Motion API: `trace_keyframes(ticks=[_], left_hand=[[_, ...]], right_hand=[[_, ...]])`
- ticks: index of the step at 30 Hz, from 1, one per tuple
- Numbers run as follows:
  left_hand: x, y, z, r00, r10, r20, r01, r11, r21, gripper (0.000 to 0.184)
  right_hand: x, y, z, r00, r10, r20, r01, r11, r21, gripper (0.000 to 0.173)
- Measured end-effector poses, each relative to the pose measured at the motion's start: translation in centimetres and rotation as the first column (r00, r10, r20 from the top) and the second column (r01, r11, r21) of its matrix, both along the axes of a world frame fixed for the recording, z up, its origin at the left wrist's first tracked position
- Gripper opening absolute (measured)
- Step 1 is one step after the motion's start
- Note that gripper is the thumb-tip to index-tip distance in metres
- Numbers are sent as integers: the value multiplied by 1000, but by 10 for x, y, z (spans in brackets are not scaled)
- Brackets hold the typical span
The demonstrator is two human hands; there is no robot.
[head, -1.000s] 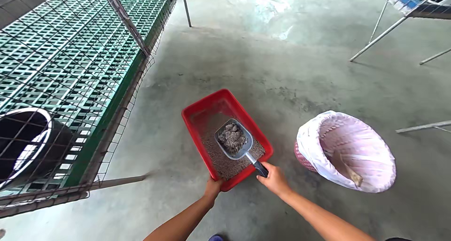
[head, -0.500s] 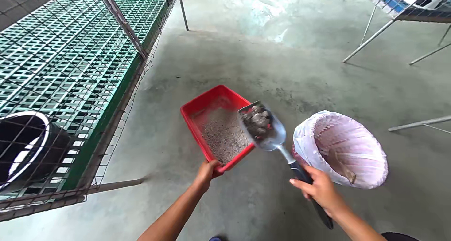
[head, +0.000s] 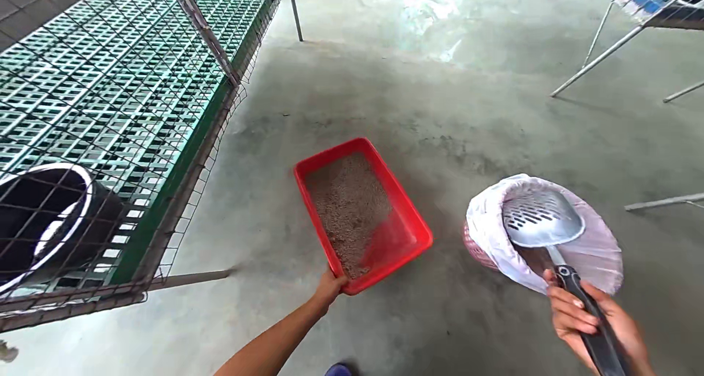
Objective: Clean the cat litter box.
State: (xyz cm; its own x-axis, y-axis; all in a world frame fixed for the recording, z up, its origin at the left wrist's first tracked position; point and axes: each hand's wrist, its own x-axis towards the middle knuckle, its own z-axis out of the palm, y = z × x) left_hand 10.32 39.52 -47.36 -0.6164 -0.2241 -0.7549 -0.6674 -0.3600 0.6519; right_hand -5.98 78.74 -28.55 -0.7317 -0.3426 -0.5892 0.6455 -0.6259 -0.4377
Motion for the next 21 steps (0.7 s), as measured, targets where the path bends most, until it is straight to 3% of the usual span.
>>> trace_keyframes(ticks=[2, 4, 7, 11, 14, 16, 18, 19, 21], left_hand=[[-4, -12, -10, 998, -29, 48, 30, 999, -15, 65], [-19, -35, -14, 999, 37, 26, -36, 998, -49, 76], [-54, -78, -14, 992, 121, -17, -122, 991, -62, 73], [-76, -99, -11, 997, 63, -40, -68, 984, -162, 59], [-75, -90, 5, 991, -4, -136, -35, 958, -284, 62], [-69, -76, 20, 986, -32, -166, -29, 937, -349, 64], [-60, -59, 38, 972, -51, -229, -48, 912, -408, 63], [-56, -51, 46, 963, -71, -260, -53, 896, -442, 63], [-47, -36, 56, 940, -131, -314, -52, 857, -513, 65]], right_hand=[[5, -11, 18, 988, 118, -100, -82, 949, 306, 44], [15, -25, 32, 947, 286, -147, -140, 779, 611, 35], [24, -51, 39, 824, 563, -67, -276, 502, 820, 23], [23, -93, 14, 561, 791, 245, -506, 93, 857, 34], [16, -126, -12, 319, 816, 483, -619, -207, 758, 37], [17, -139, -22, 196, 807, 557, -614, -341, 711, 36], [24, -150, -28, 128, 803, 582, -613, -397, 683, 38], [31, -153, -31, 135, 810, 570, -626, -376, 683, 38], [54, -154, -44, 260, 840, 477, -638, -222, 738, 36]])
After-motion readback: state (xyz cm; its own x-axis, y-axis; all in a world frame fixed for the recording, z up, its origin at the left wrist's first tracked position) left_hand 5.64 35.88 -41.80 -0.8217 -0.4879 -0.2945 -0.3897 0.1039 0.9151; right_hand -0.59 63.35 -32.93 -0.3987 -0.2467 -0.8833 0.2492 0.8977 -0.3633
